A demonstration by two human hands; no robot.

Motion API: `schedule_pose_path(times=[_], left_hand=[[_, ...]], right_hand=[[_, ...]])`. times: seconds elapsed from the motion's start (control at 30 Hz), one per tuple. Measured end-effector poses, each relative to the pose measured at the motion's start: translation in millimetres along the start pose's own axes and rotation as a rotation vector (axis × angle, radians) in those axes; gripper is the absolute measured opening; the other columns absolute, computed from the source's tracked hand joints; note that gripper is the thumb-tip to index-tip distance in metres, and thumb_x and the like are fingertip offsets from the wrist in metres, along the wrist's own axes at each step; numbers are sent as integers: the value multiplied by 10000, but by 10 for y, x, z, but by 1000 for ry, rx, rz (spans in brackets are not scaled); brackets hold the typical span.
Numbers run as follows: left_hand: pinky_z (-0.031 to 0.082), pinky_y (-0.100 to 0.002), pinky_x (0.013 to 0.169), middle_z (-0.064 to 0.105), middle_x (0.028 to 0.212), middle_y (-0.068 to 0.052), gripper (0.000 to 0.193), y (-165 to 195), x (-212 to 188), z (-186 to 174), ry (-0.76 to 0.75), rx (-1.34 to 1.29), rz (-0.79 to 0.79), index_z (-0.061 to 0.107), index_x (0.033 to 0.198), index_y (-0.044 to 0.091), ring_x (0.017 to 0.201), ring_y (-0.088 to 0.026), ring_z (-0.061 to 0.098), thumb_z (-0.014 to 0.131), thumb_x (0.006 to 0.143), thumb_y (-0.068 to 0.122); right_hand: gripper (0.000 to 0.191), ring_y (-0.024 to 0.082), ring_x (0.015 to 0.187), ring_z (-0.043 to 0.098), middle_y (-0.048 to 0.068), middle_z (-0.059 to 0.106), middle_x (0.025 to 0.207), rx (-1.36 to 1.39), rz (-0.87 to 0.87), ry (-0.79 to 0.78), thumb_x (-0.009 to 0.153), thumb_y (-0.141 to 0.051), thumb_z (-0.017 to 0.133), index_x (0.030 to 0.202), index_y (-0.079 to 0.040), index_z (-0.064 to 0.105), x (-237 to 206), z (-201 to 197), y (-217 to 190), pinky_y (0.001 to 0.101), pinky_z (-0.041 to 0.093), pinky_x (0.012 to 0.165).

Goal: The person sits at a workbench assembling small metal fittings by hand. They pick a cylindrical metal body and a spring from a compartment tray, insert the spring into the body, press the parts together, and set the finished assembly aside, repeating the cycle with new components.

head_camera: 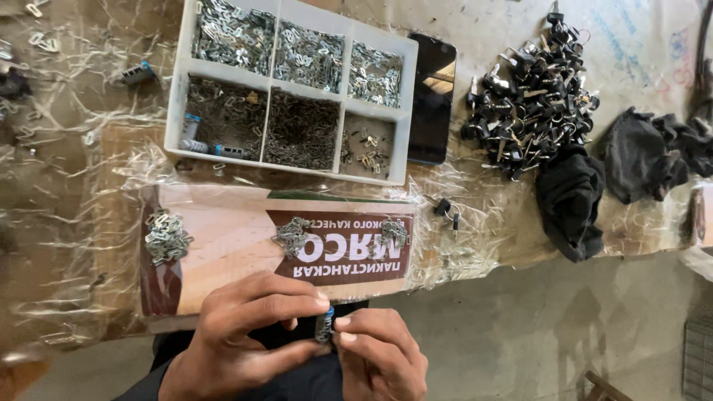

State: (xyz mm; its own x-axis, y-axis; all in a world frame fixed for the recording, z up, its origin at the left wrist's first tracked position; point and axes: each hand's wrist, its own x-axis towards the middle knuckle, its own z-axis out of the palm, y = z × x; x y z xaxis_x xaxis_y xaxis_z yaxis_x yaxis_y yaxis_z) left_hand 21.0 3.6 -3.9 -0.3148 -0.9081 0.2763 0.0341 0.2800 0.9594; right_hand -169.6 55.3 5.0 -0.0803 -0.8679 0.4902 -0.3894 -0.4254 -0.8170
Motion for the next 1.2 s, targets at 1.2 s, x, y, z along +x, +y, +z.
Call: schedule_pose_path(times=[1.2], left_hand=[[573, -325, 736, 744, 1055, -18, 420, -1, 54, 86, 11, 217, 132, 770, 1099, 138, 887, -198, 744, 897, 699, 122]], right_hand=[[256, 201, 817, 716, 127, 731, 957, -71, 58, -25, 750, 106, 799, 962, -30, 750, -158, -82, 112, 286, 577, 742]])
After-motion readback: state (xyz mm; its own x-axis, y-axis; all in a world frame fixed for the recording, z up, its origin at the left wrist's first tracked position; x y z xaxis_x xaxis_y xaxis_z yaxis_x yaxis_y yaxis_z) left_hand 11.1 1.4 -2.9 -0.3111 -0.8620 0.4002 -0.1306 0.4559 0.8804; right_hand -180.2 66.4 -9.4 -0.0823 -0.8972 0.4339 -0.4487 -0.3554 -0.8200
